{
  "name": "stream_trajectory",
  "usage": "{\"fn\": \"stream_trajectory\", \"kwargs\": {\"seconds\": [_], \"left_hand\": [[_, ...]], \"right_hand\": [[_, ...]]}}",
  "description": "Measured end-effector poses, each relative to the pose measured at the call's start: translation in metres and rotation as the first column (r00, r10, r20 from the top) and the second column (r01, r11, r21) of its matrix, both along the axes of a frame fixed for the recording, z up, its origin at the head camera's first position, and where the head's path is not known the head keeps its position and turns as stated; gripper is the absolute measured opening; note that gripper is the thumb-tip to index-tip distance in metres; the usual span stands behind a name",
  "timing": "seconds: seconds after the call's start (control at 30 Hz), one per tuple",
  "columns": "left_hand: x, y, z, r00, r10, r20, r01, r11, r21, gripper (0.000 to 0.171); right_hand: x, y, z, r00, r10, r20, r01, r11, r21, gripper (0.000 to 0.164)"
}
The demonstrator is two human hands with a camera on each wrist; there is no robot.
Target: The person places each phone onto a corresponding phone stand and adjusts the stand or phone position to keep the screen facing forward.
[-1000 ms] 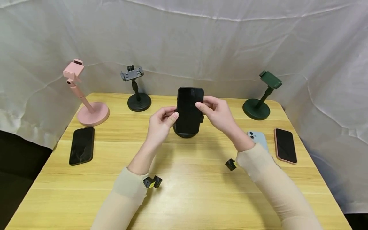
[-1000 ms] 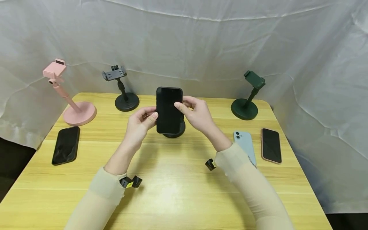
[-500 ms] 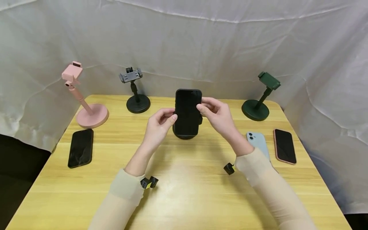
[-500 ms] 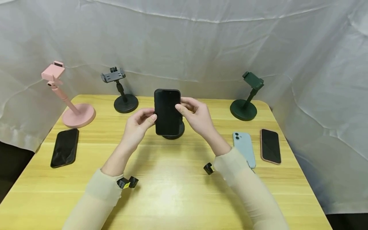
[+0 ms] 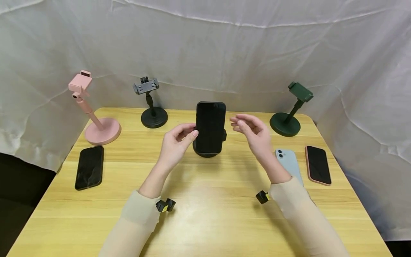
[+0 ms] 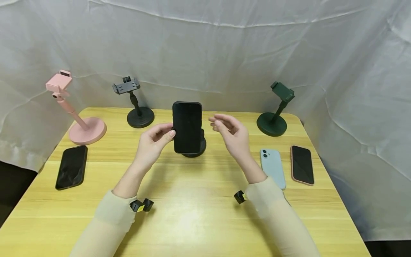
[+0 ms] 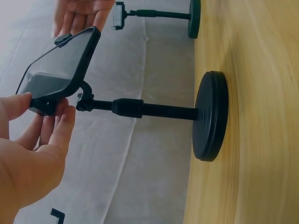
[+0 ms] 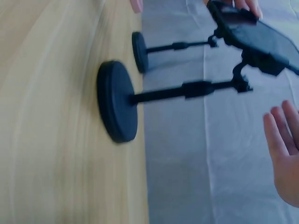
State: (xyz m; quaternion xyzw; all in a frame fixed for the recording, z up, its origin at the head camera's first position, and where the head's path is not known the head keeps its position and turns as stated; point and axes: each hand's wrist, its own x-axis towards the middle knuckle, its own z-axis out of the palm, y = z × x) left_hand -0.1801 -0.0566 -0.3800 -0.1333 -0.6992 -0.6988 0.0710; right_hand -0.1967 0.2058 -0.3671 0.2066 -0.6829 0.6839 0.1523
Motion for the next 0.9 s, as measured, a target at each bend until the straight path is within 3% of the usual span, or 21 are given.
{"fn": "stream_trajectory", "kwargs": {"seconds": [0.13, 0.27, 0.43, 0.6, 0.9], "left_hand": [[0.000, -0.001, -0.001, 1.000, -0.005, 0.006, 0.005, 1.000, 0.003, 0.030], [0.000, -0.001, -0.001, 1.000, -0.016, 0.014, 0.016, 1.000, 0.014, 0.030], [-0.001, -0.002, -0.001, 1.000, -0.022, 0.020, 0.021, 0.999, 0.028, 0.030], [-0.002, -0.003, -0.001, 0.999, -0.024, 0.032, 0.023, 0.999, 0.044, 0.030], [-0.002, -0.002, -0.002, 0.999, -0.034, 0.018, 0.034, 0.998, 0.046, 0.029]], "right_hand": [[-0.002, 0.018, -0.010, 0.990, -0.120, -0.076, 0.116, 0.992, -0.050, 0.025], [-0.006, 0.040, -0.018, 0.956, -0.278, -0.089, 0.267, 0.956, -0.122, 0.030], [-0.017, 0.070, -0.025, 0.883, -0.469, -0.014, 0.460, 0.870, -0.178, 0.032], [-0.028, 0.098, -0.029, 0.811, -0.577, 0.096, 0.584, 0.793, -0.173, 0.034], [-0.058, 0.145, -0.035, 0.669, -0.725, 0.165, 0.729, 0.683, 0.050, 0.043]]}}
